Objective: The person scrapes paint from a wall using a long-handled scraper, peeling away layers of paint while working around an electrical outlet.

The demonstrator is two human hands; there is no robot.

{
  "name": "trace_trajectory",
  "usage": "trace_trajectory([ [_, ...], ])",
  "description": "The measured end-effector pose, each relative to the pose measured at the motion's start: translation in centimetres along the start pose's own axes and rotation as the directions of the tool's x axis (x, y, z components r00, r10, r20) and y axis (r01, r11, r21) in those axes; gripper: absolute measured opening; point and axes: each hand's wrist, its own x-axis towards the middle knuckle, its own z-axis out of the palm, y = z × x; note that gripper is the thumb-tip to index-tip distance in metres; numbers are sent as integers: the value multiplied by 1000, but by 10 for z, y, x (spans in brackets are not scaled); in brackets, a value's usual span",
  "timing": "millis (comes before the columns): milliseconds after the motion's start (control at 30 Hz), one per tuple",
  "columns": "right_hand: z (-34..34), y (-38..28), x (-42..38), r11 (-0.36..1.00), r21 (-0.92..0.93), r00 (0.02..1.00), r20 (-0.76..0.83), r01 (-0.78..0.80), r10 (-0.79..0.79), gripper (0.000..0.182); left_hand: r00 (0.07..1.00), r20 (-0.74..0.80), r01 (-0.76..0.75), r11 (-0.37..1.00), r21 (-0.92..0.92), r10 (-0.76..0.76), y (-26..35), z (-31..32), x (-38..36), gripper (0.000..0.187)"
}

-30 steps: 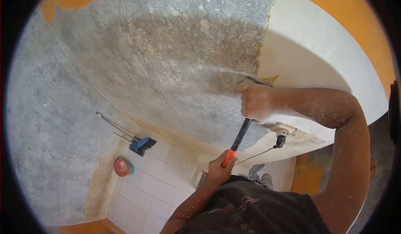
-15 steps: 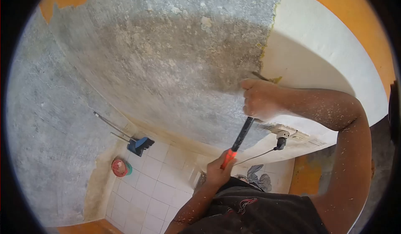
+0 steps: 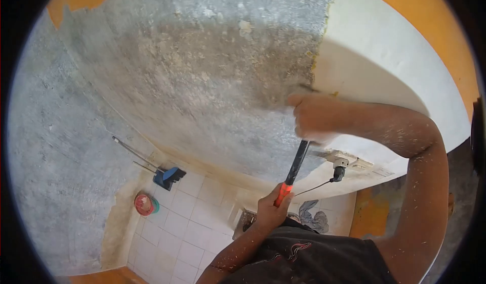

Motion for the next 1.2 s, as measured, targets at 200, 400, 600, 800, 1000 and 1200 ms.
trace_trajectory([
  [200, 4, -6, 10, 999, 23, 999, -21, -40, 41, 12, 998, -45, -45, 998, -36, 44, 1, -14, 1, 38],
  [400, -40, 18, -19, 967, -134, 975, -84, -215, 205, 15, 1000, -20, -2, 995, 96, 4, 41, -36, 19, 36],
  [600, 3, 8, 7, 997, -55, 990, -134, -61, 54, 14, 989, -117, -94, 995, -22, 90, 7, -17, 16, 38],
  [800, 8, 10, 7, 988, -54, 910, -400, -144, 111, 13, 971, -164, -150, 976, 160, 176, 11, -53, 31, 28],
  [1000, 0, -41, 4, 888, 184, 695, -563, -421, 447, 8, 926, -265, -230, 959, 163, 267, 34, -75, 19, 24],
  [1200, 18, -136, 32, 390, 898, -313, -437, -203, 843, 53, 900, -250, -261, 902, 343, 356, 28, -70, 5, 27],
])
